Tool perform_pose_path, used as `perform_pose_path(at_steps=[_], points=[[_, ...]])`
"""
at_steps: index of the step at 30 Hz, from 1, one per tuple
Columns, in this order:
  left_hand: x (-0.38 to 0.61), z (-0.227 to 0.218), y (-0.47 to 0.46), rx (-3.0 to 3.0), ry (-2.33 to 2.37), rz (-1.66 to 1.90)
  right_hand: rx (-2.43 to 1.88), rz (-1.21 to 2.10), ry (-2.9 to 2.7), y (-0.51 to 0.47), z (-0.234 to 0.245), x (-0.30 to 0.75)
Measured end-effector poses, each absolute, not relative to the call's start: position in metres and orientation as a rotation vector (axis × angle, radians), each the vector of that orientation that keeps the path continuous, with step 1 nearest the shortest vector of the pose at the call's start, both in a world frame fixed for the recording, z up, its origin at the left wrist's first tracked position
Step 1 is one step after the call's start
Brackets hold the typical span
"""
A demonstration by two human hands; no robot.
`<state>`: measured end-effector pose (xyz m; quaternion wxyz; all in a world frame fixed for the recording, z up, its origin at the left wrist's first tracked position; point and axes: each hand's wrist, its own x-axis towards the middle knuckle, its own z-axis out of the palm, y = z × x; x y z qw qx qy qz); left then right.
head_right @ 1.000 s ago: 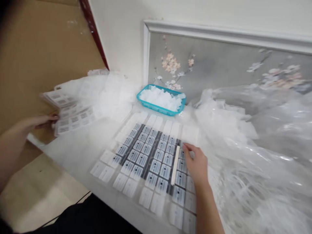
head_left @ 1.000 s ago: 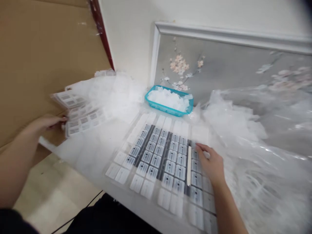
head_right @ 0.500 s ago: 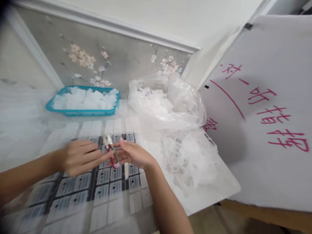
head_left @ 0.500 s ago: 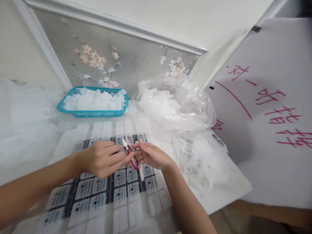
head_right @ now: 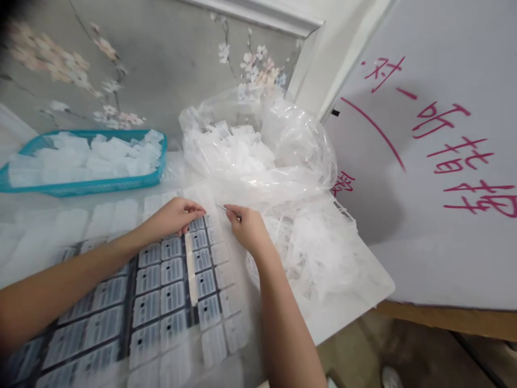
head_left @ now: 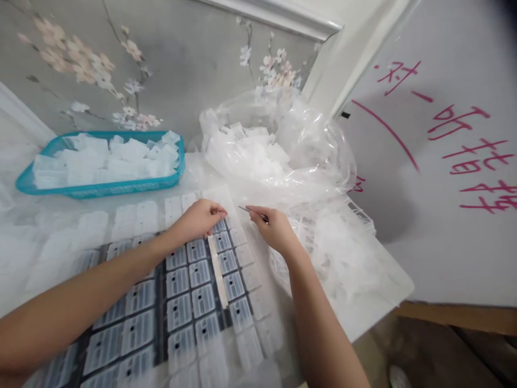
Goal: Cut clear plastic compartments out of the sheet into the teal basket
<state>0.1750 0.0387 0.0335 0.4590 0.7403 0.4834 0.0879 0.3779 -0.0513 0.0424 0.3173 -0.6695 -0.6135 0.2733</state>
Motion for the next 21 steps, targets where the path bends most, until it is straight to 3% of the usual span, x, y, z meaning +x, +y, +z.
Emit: perform_pose_path(at_steps=[21], points=[[0.19, 0.029, 0.04, 1.852, 1.201, 0.152, -1.807, 0.757, -1.731, -0.049, 0.035, 0.378]])
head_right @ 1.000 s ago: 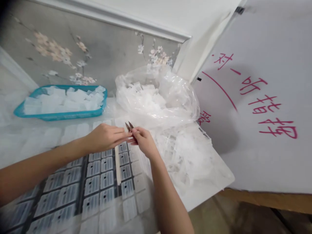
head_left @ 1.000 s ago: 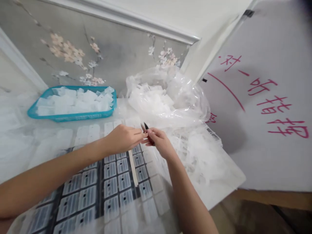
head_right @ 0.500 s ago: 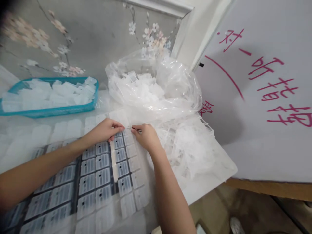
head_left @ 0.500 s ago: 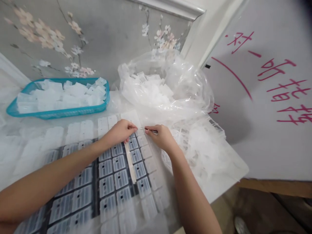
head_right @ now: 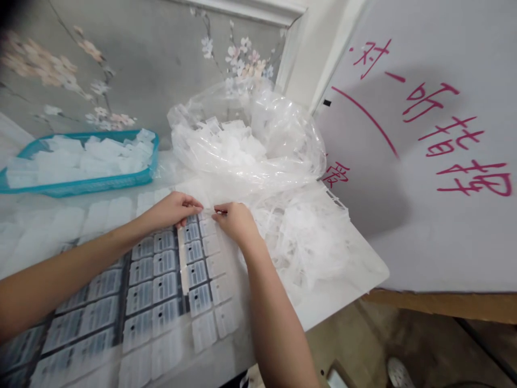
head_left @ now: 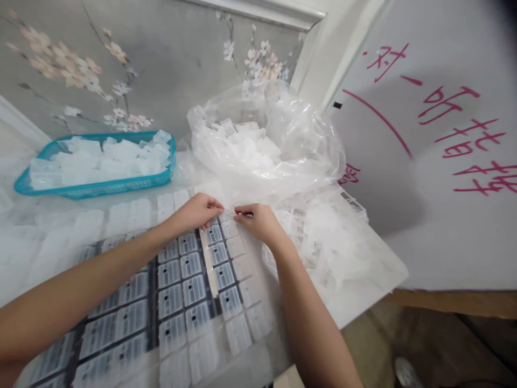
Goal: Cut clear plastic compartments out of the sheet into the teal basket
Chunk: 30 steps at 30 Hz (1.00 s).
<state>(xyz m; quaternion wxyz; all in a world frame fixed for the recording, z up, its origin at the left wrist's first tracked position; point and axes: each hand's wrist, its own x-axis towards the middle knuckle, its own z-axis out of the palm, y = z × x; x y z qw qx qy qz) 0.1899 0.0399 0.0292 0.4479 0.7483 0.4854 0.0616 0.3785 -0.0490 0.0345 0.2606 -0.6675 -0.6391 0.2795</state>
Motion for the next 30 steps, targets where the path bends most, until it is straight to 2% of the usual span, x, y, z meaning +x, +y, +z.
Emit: perform_pose_path(at_steps=[4, 8, 14, 18, 22, 30], points=[[0.182, 0.031, 0.04, 2.307, 1.124, 0.249, -1.824, 0.754, -1.669, -0.049, 0.037, 0.381], [0.172, 0.035, 0.052, 2.622, 0.842, 0.174, -1.771, 0.807, -1.625, -0.048, 0.038, 0.377], [0.169, 0.033, 0.096, 2.657, 0.378, 0.075, -1.906, 0.707, -1.583, -0.044, 0.029, 0.357], [0.172, 0.031, 0.106, 2.665, 0.274, 0.028, -1.992, 0.527, -1.693, -0.043, 0.025, 0.342], [0.17, 0.026, 0.102, 2.704, 0.268, 0.124, -2.074, 0.371, -1.761, -0.047, 0.028, 0.335], [0.167, 0.017, 0.109, 2.615, 0.242, 0.147, -2.106, 0.545, -1.668, -0.044, 0.026, 0.338]])
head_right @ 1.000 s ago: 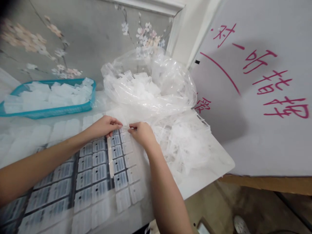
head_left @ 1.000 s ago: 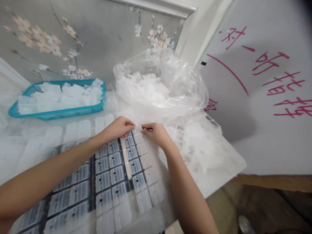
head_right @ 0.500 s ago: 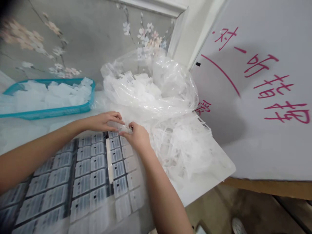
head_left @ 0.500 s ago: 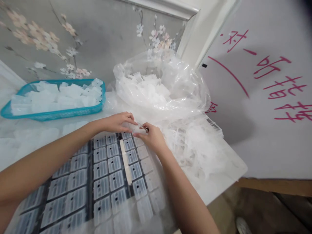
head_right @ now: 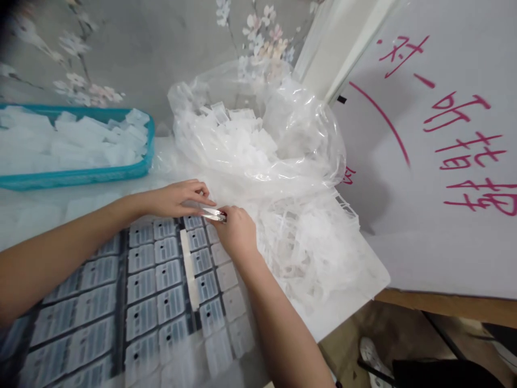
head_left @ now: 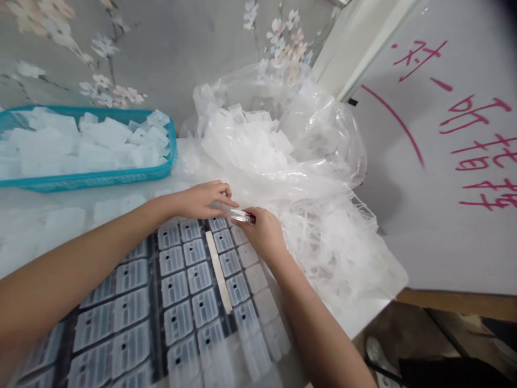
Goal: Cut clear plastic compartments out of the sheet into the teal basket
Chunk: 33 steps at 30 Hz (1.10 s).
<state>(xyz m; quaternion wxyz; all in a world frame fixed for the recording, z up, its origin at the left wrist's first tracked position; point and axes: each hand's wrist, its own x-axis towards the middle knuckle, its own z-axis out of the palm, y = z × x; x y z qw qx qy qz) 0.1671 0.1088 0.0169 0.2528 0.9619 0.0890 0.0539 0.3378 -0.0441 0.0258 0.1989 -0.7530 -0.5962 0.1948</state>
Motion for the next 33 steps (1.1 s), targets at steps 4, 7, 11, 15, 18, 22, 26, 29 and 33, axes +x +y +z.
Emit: perform_pose_path(at_steps=[4, 7, 11, 15, 18, 22, 26, 29, 33], points=[[0.167, 0.014, 0.111, 2.568, 0.256, 0.162, -2.115, 0.566, -1.652, -0.041, 0.023, 0.336], [0.167, 0.012, 0.11, 2.567, 0.264, 0.177, -2.111, 0.514, -1.726, -0.041, 0.022, 0.332], [0.167, 0.014, 0.107, 2.559, 0.262, 0.196, -2.101, 0.51, -1.73, -0.04, 0.019, 0.33], [0.169, 0.018, 0.103, 2.577, 0.265, 0.198, -2.142, 0.617, -1.675, -0.036, 0.018, 0.332], [0.171, 0.019, 0.103, 2.601, 0.266, 0.179, -2.151, 0.709, -1.628, -0.033, 0.016, 0.335], [0.173, 0.016, 0.104, 2.588, 0.242, 0.213, -2.074, 0.809, -1.58, -0.031, 0.015, 0.34], [0.176, 0.013, 0.104, 2.567, 0.246, 0.249, -2.031, 0.888, -1.543, -0.03, 0.016, 0.343], [0.176, 0.013, 0.103, 2.589, 0.245, 0.233, -2.014, 0.886, -1.547, -0.031, 0.019, 0.344], [0.175, 0.014, 0.103, 2.587, 0.23, 0.259, -1.903, 0.903, -1.576, -0.035, 0.024, 0.346]])
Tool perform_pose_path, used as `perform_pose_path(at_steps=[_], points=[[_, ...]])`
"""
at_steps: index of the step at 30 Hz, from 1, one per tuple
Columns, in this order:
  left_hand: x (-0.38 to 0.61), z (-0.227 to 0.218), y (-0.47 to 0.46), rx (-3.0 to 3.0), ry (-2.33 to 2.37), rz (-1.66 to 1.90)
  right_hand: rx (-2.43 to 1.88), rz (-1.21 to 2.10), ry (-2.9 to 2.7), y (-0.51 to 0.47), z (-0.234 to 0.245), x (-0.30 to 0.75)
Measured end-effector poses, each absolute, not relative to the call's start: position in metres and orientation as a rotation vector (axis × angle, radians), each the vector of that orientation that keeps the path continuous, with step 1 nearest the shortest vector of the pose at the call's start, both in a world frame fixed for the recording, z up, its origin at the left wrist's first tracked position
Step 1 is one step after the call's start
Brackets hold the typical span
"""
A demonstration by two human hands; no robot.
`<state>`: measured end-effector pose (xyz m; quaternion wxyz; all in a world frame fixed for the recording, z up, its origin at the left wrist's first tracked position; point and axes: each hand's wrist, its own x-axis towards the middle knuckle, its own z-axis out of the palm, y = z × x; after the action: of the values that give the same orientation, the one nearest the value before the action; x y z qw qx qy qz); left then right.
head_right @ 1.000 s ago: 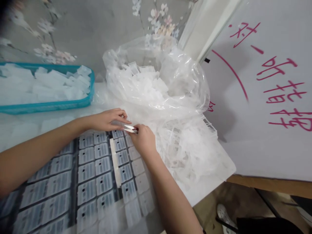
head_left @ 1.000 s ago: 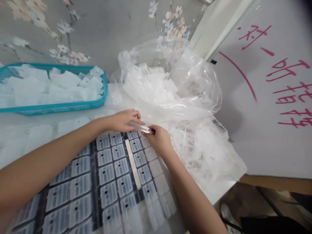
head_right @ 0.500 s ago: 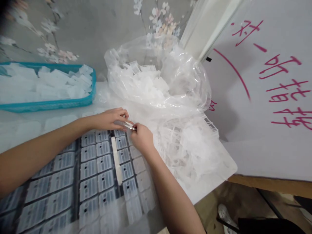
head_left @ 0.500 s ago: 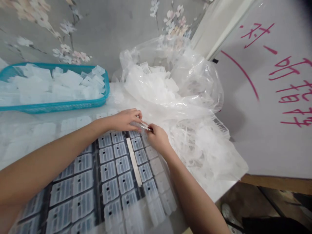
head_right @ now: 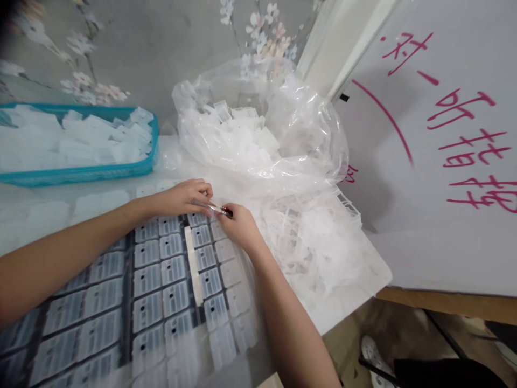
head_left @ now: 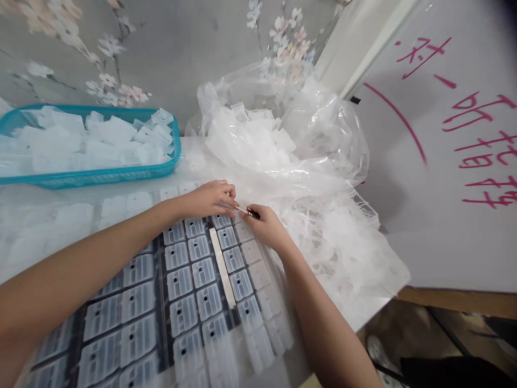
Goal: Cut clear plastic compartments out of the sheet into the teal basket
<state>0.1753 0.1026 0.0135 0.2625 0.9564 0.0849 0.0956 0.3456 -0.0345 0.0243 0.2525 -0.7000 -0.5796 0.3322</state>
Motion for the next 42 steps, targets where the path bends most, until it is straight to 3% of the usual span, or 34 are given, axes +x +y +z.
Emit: perform_pose_path(at_steps=[11, 42], points=[[0.177, 0.007, 0.107, 2.511, 0.361, 0.228, -1.724, 0.726, -1.554, -0.04, 0.031, 0.369], [0.178, 0.005, 0.11, 2.456, 0.339, 0.294, -1.677, 0.772, -1.599, -0.034, 0.011, 0.374]])
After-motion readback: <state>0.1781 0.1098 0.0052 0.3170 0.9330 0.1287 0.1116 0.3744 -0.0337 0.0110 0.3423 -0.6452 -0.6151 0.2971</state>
